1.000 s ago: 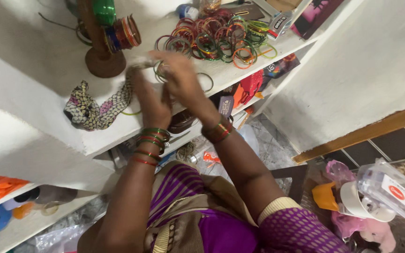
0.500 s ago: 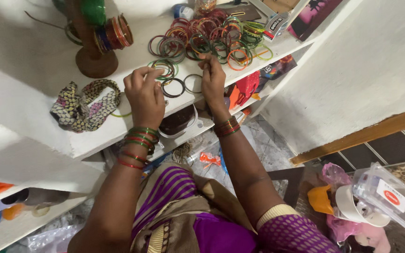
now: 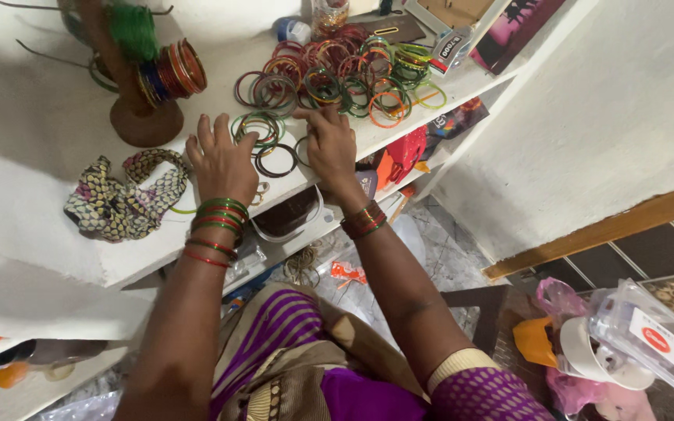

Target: The person picks up various bangles from a shelf, sorts them by color and type, and places them onto a wooden bangle stand. The person handles the bangles by hand, stacking them and arranging them neatly on the stand.

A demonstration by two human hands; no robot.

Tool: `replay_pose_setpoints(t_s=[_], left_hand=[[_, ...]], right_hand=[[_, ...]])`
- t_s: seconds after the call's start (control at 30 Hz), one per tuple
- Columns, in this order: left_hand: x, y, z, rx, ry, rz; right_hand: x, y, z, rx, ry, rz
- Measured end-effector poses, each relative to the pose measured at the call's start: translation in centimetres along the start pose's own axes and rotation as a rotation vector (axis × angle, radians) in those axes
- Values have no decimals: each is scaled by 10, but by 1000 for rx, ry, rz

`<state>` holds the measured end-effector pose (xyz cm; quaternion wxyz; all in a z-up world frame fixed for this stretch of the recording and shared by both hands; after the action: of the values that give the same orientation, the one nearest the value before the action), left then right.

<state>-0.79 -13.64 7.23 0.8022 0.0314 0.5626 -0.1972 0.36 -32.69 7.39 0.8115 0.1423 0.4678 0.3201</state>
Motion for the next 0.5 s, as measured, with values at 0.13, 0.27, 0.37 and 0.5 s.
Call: replay_pose_setpoints(t_s=[0.13,0.27,0.37,0.5], left_hand=[[4,8,-1,-95,34,-4],[-1,10,0,-138,-4,0],[-1,10,2,-147,12,9],[0,10,3,-127,11,-4]], right_hand=[[7,2,17,-95,110,-99],[21,6,41,-170,159,-294],[36,12,60,-240,205,-453],[53,18,72,-277,233,-480]])
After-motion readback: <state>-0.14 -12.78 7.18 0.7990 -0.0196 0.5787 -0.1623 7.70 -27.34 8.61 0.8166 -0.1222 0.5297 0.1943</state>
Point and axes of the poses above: each hand's wrist, its own z-axis towards the middle knuckle, its own x-axis out of the palm, y = z × x, the point moved 8 cm from there along z, towards the middle knuckle, and after that the axes turned 15 degrees about y, right-handed, at the moved point
